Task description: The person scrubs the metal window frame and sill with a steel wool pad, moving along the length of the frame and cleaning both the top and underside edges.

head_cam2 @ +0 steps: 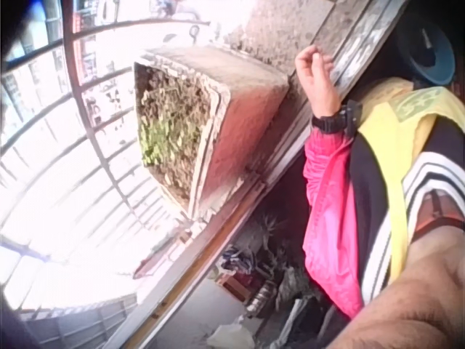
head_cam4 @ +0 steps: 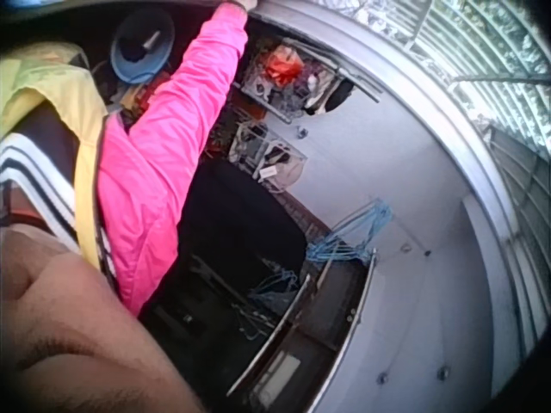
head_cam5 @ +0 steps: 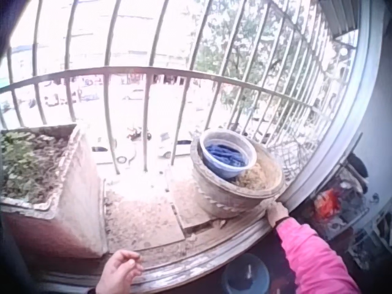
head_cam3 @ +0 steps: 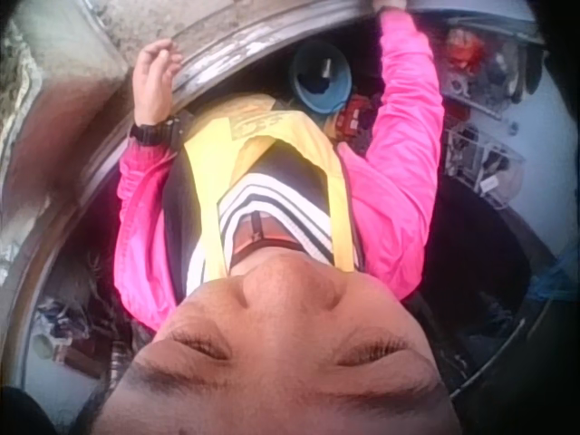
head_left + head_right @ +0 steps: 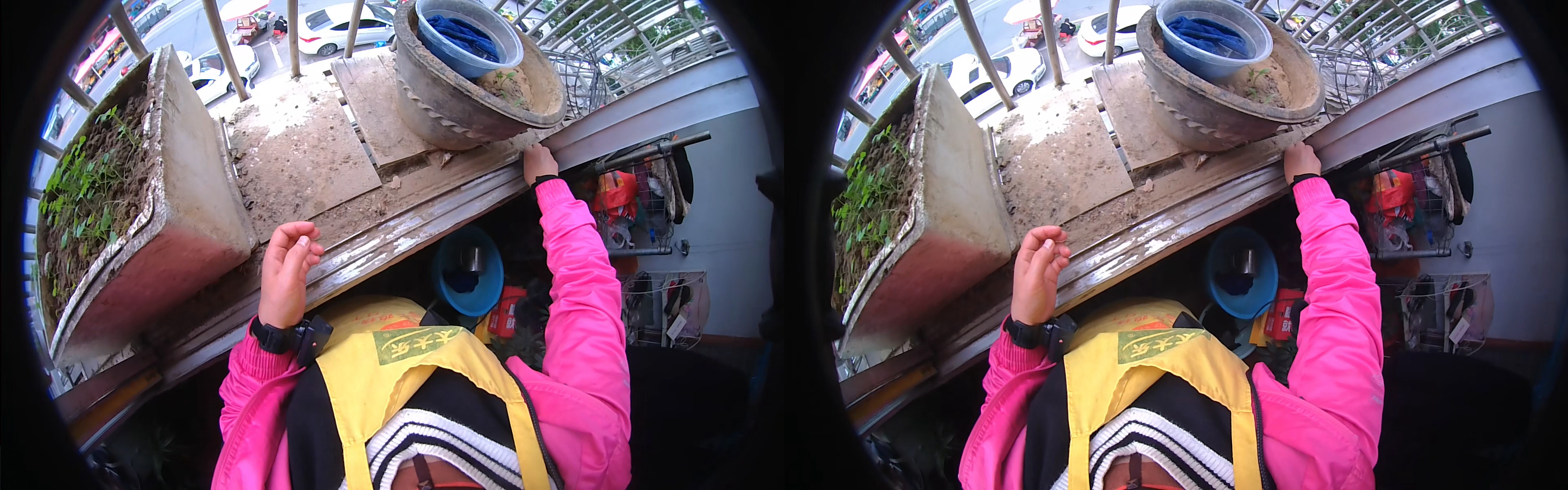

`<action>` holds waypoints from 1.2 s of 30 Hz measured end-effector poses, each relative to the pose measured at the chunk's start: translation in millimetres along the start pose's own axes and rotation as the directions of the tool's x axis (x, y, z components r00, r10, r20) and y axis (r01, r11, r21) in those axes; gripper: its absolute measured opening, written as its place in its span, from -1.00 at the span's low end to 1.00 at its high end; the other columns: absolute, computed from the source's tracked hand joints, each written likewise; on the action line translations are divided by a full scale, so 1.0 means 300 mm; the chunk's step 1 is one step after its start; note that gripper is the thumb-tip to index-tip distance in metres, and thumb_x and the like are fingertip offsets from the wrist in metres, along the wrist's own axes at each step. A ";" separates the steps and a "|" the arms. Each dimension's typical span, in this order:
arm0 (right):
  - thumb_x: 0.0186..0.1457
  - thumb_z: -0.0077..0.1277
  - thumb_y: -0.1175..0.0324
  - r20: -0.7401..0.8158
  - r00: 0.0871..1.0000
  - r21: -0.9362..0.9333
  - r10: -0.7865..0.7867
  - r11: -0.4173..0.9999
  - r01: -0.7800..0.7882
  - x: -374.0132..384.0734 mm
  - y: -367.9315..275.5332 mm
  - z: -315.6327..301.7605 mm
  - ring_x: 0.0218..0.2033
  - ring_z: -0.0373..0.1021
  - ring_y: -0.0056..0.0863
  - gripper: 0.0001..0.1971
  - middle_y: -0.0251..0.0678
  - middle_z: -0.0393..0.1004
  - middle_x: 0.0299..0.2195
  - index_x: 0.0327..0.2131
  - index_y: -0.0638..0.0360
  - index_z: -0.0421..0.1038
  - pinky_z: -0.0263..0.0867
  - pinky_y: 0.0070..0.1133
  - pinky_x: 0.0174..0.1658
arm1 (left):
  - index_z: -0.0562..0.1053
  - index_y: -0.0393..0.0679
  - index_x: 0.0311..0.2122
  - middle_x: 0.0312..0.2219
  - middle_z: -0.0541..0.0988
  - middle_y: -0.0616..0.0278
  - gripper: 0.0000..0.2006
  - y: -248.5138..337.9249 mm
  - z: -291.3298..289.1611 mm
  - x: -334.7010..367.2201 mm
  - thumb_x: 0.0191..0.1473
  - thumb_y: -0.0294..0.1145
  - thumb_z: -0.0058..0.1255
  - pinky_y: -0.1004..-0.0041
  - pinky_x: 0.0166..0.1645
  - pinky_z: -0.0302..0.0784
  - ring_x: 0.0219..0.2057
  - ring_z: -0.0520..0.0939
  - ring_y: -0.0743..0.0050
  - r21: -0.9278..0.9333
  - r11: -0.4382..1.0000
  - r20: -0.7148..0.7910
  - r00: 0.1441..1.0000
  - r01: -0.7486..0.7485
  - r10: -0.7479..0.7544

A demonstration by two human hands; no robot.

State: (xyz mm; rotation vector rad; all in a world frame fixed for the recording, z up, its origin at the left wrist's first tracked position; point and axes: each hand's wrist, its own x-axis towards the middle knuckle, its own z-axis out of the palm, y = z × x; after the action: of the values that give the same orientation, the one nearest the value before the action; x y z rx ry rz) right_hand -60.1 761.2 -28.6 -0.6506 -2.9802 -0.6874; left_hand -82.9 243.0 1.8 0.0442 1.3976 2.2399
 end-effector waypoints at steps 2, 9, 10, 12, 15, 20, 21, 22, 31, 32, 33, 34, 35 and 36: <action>0.01 -0.12 0.36 0.158 0.982 0.149 -0.103 0.986 0.080 0.014 0.029 -0.015 -0.21 0.40 -0.04 -0.78 -0.02 0.44 -0.29 -0.37 0.29 0.47 0.37 -0.27 -0.15 | 0.35 -0.23 -0.10 -0.22 0.44 0.26 -0.80 -0.003 0.003 0.008 0.17 -0.45 -0.15 0.62 -0.18 0.35 -0.30 0.45 0.63 -0.002 1.000 0.003 1.000 0.002 -0.002; -0.03 0.02 0.38 0.031 0.999 0.445 0.018 0.895 -0.029 -0.038 0.062 -0.013 -0.22 0.36 0.07 -0.72 0.05 0.39 -0.36 -0.19 0.17 0.39 0.29 -0.21 -0.10 | 0.35 -0.23 -0.10 -0.22 0.44 0.26 -0.80 -0.015 0.004 0.018 0.17 -0.46 -0.15 0.62 -0.18 0.35 -0.29 0.45 0.63 -0.009 1.000 0.005 1.000 0.004 -0.003; -0.03 0.02 0.40 -0.030 1.000 0.487 0.007 0.873 0.008 -0.037 0.054 -0.006 -0.21 0.36 0.07 -0.74 0.05 0.39 -0.36 -0.21 0.18 0.38 0.29 -0.21 -0.11 | 0.35 -0.23 -0.10 -0.22 0.44 0.26 -0.80 -0.015 0.003 0.018 0.17 -0.46 -0.15 0.62 -0.18 0.35 -0.29 0.45 0.63 -0.005 1.000 0.007 1.000 0.005 -0.005; -0.03 0.02 0.44 -0.099 0.995 0.542 0.030 0.840 0.029 -0.024 0.044 0.006 -0.21 0.35 0.07 -0.78 0.04 0.39 -0.36 -0.25 0.20 0.36 0.29 -0.21 -0.14 | 0.35 -0.23 -0.10 -0.21 0.44 0.26 -0.80 -0.017 0.007 0.019 0.17 -0.46 -0.15 0.62 -0.18 0.35 -0.30 0.45 0.63 0.004 1.000 0.010 1.000 0.009 -0.009; -0.07 0.04 0.46 -0.073 0.997 0.527 -0.003 0.849 0.041 -0.032 0.049 0.015 -0.22 0.35 0.01 -0.79 -0.01 0.41 -0.33 -0.29 0.23 0.36 0.28 -0.26 -0.13 | 0.35 -0.23 -0.10 -0.21 0.44 0.25 -0.80 -0.020 0.009 0.015 0.17 -0.45 -0.15 0.62 -0.18 0.35 -0.30 0.45 0.63 0.014 1.000 0.009 1.000 0.020 -0.020; -0.11 0.04 0.45 -0.142 0.986 0.594 -0.083 0.790 0.152 -0.087 0.017 -0.018 -0.20 0.35 0.00 -0.76 -0.04 0.43 -0.30 -0.28 0.24 0.39 0.29 -0.26 -0.14 | 0.35 -0.23 -0.10 -0.21 0.44 0.24 -0.80 -0.023 -0.013 -0.008 0.17 -0.45 -0.15 0.62 -0.18 0.36 -0.29 0.45 0.63 -0.004 0.999 -0.012 0.999 0.036 -0.036; -0.11 0.04 0.45 -0.150 0.983 0.601 -0.110 0.779 0.179 -0.094 -0.013 -0.037 -0.20 0.35 0.00 -0.76 -0.03 0.43 -0.30 -0.28 0.24 0.39 0.29 -0.27 -0.15 | 0.34 -0.23 -0.10 -0.21 0.44 0.24 -0.80 -0.025 -0.016 -0.006 0.17 -0.45 -0.15 0.62 -0.18 0.36 -0.29 0.45 0.63 -0.019 0.999 -0.015 0.999 0.031 -0.031; -0.12 0.04 0.45 -0.149 0.980 0.606 -0.129 0.772 0.194 -0.108 -0.047 -0.061 -0.20 0.35 0.00 -0.76 -0.03 0.43 -0.30 -0.28 0.24 0.39 0.29 -0.27 -0.15 | 0.34 -0.23 -0.10 -0.21 0.44 0.24 -0.80 -0.029 -0.018 -0.004 0.17 -0.45 -0.15 0.62 -0.18 0.36 -0.29 0.45 0.63 -0.035 0.999 -0.015 0.999 0.030 -0.030; -0.18 0.01 0.52 -0.302 0.864 0.773 -0.403 0.427 0.469 -0.300 -0.414 -0.275 -0.25 0.31 -0.08 -0.81 -0.13 0.36 -0.39 -0.39 0.22 0.32 0.27 -0.34 -0.16 | 0.34 -0.23 -0.10 -0.22 0.44 0.23 -0.79 -0.041 0.046 0.024 0.17 -0.46 -0.15 0.62 -0.18 0.36 -0.30 0.45 0.62 -0.038 0.999 0.108 0.994 0.018 -0.014; -0.17 0.02 0.52 -0.288 0.868 0.796 -0.404 0.404 0.452 -0.293 -0.396 -0.281 -0.25 0.31 -0.08 -0.82 -0.12 0.36 -0.39 -0.39 0.23 0.33 0.27 -0.35 -0.16 | 0.34 -0.23 -0.10 -0.22 0.44 0.24 -0.79 -0.039 0.051 0.026 0.17 -0.45 -0.15 0.62 -0.18 0.36 -0.30 0.45 0.63 -0.025 1.000 0.111 0.994 0.019 -0.016; -0.16 0.03 0.51 -0.291 0.878 0.786 -0.381 0.428 0.446 -0.283 -0.364 -0.282 -0.26 0.32 -0.07 -0.81 -0.12 0.36 -0.39 -0.38 0.24 0.33 0.27 -0.34 -0.17 | 0.34 -0.23 -0.09 -0.22 0.44 0.24 -0.79 -0.037 0.054 0.028 0.17 -0.45 -0.15 0.62 -0.18 0.36 -0.30 0.45 0.63 -0.019 1.000 0.112 0.994 0.014 -0.012; -0.16 0.03 0.51 -0.310 0.877 0.774 -0.366 0.438 0.456 -0.274 -0.323 -0.276 -0.27 0.32 -0.06 -0.81 -0.11 0.37 -0.39 -0.37 0.25 0.33 0.27 -0.34 -0.18 | 0.34 -0.23 -0.09 -0.22 0.44 0.24 -0.79 -0.035 0.053 0.028 0.17 -0.45 -0.15 0.63 -0.19 0.36 -0.30 0.45 0.63 -0.011 1.000 0.105 0.994 0.012 -0.010; -0.14 0.03 0.50 -0.282 0.899 0.767 -0.334 0.485 0.420 -0.258 -0.272 -0.266 -0.29 0.33 -0.03 -0.82 -0.09 0.37 -0.40 -0.37 0.26 0.33 0.28 -0.32 -0.21 | 0.34 -0.23 -0.10 -0.22 0.44 0.24 -0.79 -0.034 0.052 0.026 0.17 -0.45 -0.15 0.63 -0.19 0.36 -0.30 0.45 0.63 -0.004 1.000 0.099 0.995 0.012 -0.012; -0.13 0.03 0.48 -0.283 0.914 0.736 -0.290 0.545 0.401 -0.239 -0.220 -0.251 -0.29 0.34 -0.02 -0.84 -0.07 0.39 -0.39 -0.39 0.28 0.34 0.29 -0.31 -0.22 | 0.34 -0.23 -0.10 -0.22 0.44 0.25 -0.80 -0.036 0.051 0.025 0.17 -0.45 -0.15 0.63 -0.19 0.36 -0.30 0.45 0.63 0.002 1.000 0.088 0.996 0.016 -0.016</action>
State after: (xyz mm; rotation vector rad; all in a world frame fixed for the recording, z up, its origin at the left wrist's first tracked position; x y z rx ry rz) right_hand -26.7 647.4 4.4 0.0673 -2.8480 0.6055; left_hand -81.0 262.7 -1.7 0.1308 1.3482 2.1967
